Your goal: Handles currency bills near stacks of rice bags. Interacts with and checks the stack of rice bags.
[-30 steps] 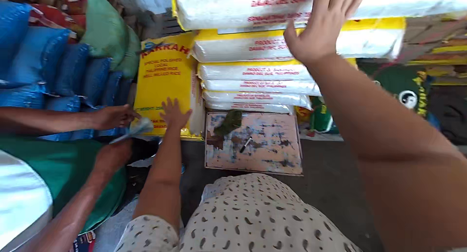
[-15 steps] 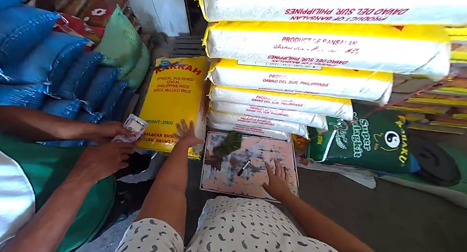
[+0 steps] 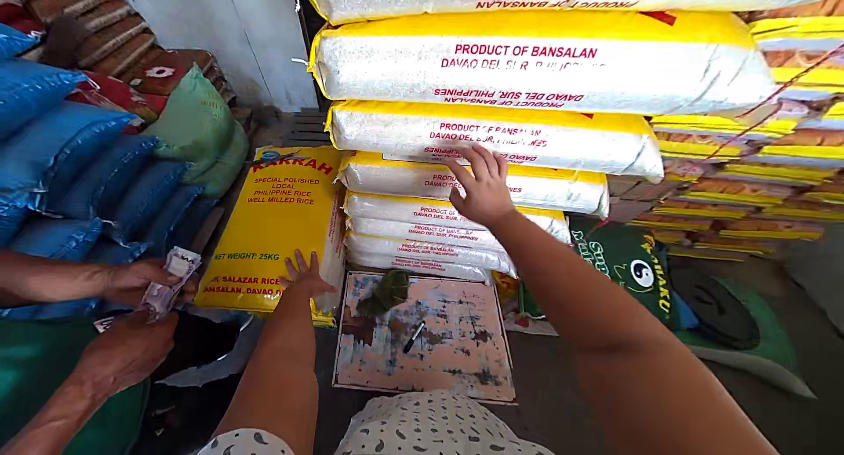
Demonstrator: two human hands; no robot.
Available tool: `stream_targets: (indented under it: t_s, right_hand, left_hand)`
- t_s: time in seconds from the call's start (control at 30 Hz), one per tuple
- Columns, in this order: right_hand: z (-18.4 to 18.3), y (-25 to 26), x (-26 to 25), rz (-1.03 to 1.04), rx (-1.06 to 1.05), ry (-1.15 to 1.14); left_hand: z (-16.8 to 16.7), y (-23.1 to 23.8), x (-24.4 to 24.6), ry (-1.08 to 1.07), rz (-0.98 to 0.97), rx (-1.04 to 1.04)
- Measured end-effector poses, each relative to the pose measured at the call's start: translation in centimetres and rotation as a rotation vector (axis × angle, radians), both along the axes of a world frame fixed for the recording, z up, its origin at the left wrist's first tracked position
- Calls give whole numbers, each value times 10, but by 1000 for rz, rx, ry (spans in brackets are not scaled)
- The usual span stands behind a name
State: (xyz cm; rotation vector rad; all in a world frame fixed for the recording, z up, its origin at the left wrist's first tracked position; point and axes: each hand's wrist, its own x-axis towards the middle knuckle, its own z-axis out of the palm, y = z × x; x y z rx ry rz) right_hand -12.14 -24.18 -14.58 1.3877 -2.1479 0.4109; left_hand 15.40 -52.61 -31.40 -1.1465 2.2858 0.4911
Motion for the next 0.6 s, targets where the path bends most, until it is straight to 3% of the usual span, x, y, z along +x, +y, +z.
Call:
stream_targets:
  t_s: [0.1, 0.17, 0.6]
  right_hand:
    - [47, -31, -24, 86, 125, 1]
    - [56, -43, -39, 84, 125, 44]
    - [4, -67, -68, -65, -214, 378]
  left_hand:
    - [1, 0, 0, -2, 8, 1]
    - [1, 0, 1, 2, 13, 7]
    - [-12, -4, 3, 45, 40, 27]
